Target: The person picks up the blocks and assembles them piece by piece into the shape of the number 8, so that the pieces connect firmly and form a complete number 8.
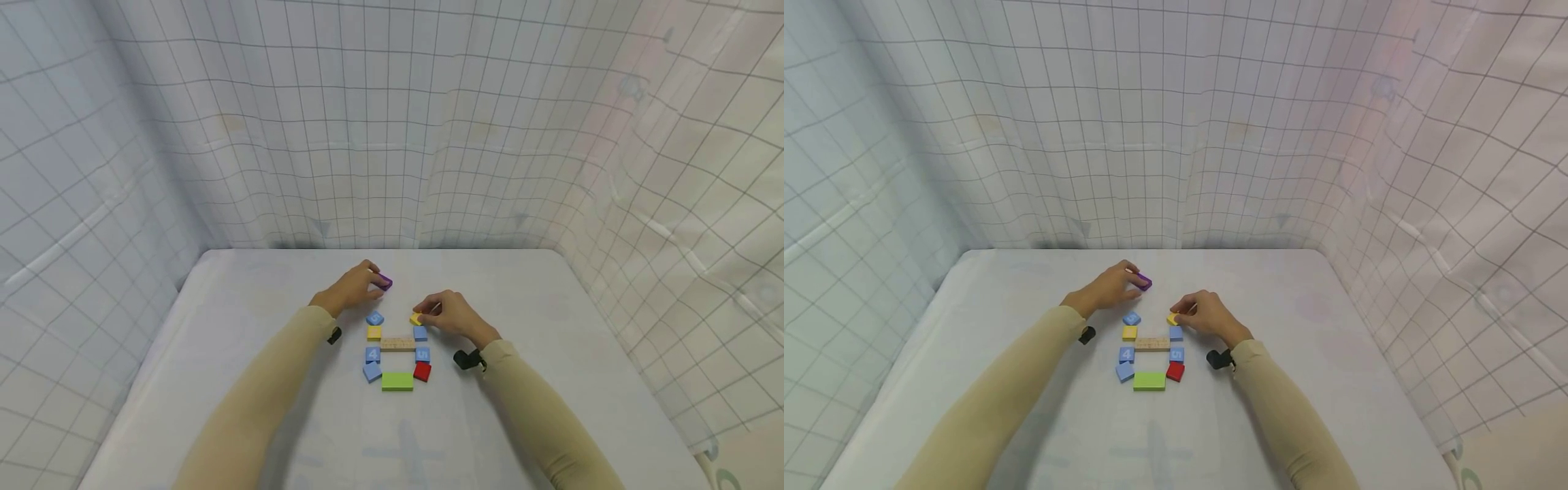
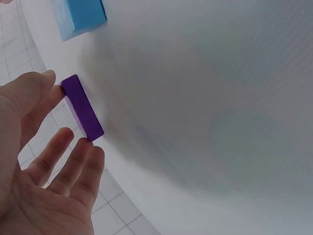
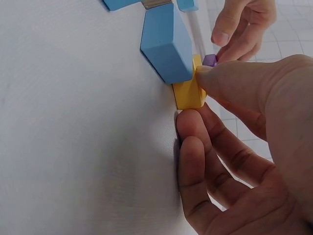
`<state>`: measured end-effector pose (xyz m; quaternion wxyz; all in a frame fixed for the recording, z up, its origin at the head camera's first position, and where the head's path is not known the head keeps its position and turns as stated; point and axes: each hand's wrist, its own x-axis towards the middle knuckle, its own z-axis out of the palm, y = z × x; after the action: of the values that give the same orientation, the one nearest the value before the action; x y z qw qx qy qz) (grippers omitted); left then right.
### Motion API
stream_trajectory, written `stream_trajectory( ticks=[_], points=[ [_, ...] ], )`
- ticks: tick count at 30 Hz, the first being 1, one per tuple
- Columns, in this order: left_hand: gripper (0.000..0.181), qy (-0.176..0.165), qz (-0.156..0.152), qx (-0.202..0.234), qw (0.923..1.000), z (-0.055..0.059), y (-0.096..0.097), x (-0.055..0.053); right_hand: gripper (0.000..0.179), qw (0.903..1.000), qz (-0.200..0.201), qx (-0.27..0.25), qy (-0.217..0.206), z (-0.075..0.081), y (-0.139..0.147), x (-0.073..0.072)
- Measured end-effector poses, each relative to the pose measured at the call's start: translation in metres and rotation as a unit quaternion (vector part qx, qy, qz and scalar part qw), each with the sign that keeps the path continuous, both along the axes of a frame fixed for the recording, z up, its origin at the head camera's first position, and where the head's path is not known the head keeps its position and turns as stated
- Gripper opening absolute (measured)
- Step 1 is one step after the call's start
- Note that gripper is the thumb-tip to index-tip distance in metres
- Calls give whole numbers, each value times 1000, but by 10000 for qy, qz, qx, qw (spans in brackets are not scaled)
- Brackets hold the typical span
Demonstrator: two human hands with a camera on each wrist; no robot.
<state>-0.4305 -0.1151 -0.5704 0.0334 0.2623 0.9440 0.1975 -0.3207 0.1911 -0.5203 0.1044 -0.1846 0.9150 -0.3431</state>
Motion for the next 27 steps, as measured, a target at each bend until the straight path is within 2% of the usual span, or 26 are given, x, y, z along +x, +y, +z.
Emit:
stream_trajectory(
  ticks=[2,6,7,10,15,20,27],
  points=[
    [37,18,-22,-114,9999,11,3,10,19,10000,-8,-7,-15,0,0,0],
    [34,-395,67,-33,9992,56,13,49,19,10000,-23,-8,-38,1,1,1],
    [32,-492,89,25,9987,59,14,51,19,10000,-24,1,-34,1,1,1],
    [28,-549,47,158,9984,73,18,67,19,10000,-31,14,-54,1,0,1],
    [22,-562,71,348,9978,77,20,76,19,10000,-37,0,-68,1,0,0],
    [19,-797,214,513,9953,74,22,79,18,10000,-16,-11,-30,0,1,0],
    [17,-880,200,661,9937,73,25,81,19,10000,44,3,75,0,1,0]
  ],
)
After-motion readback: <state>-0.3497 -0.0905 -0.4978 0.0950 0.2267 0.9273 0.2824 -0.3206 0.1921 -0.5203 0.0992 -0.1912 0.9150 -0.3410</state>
